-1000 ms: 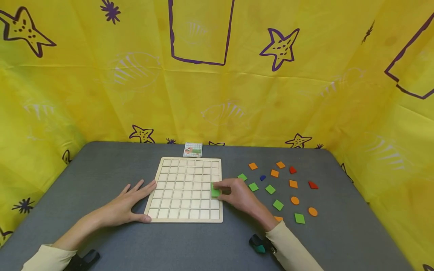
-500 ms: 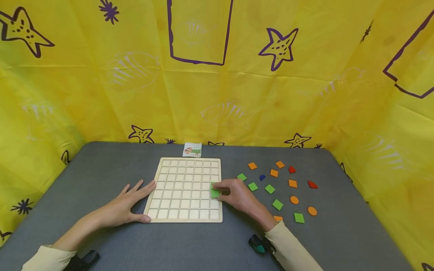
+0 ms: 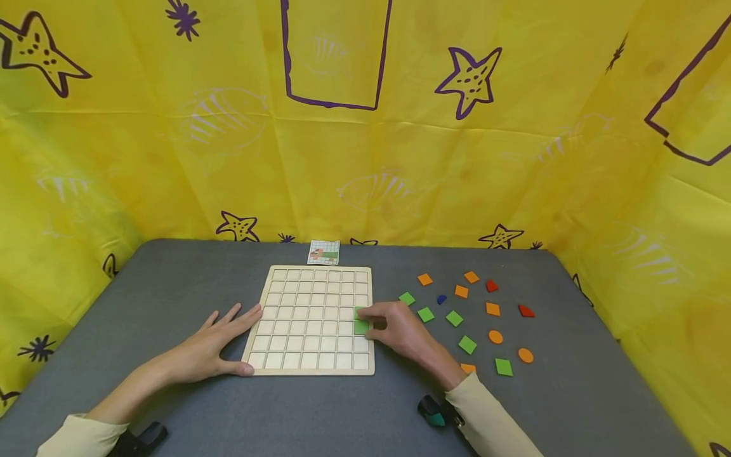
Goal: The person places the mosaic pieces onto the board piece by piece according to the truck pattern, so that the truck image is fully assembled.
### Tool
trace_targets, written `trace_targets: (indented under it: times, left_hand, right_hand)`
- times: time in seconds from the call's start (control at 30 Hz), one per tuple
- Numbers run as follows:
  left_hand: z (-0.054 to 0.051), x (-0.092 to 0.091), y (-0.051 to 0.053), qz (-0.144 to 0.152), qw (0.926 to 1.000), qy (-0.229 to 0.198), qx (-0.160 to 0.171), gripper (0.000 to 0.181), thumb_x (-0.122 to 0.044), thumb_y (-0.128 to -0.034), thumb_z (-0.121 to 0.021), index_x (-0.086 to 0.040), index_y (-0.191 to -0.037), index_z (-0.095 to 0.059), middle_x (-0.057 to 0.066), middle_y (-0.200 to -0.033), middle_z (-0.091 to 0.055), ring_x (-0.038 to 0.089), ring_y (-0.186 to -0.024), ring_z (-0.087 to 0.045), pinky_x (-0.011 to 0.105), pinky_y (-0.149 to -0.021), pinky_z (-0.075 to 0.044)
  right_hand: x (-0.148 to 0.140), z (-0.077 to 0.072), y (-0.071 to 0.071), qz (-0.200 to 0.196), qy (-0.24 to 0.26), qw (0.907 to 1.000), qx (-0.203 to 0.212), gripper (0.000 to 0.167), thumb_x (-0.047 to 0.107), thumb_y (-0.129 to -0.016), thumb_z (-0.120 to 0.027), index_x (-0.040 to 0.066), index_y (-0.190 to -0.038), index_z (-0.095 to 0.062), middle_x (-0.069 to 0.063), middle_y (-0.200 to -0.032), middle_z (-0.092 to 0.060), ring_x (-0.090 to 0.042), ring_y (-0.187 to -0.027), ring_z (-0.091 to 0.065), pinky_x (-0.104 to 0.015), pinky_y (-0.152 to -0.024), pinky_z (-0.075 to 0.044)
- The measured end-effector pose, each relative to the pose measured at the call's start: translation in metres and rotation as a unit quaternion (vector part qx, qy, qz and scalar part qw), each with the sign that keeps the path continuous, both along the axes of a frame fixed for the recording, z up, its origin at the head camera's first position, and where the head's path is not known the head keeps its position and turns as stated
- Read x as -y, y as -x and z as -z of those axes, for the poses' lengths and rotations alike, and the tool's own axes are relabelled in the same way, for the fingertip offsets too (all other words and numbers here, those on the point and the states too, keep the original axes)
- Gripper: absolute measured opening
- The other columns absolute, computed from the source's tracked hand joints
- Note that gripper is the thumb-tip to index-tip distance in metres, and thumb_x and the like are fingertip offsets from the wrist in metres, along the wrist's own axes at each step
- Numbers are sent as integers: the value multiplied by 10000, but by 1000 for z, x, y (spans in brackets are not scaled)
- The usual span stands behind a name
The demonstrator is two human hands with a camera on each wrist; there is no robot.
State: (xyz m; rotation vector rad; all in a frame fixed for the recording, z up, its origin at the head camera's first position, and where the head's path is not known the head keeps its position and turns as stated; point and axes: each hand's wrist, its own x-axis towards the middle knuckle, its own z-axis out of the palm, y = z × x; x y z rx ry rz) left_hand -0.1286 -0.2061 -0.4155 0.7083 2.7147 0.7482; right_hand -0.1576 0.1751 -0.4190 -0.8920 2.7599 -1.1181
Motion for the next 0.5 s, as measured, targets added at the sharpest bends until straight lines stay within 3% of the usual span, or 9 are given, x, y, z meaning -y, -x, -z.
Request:
trace_targets:
  times: [0.5]
  left_hand:
    - [-1, 0, 0, -34, 10000, 25, 59, 1091, -645, -715, -725, -112, -1556, -279, 101, -1608, -243, 480, -1457, -93, 695, -1094, 16]
  right_hand:
    - [-5, 1, 0, -42, 233, 9997, -81, 377, 53, -789, -807, 43, -1157, -726, -49, -1105, -726, -187, -1013, -687, -328, -855, -555]
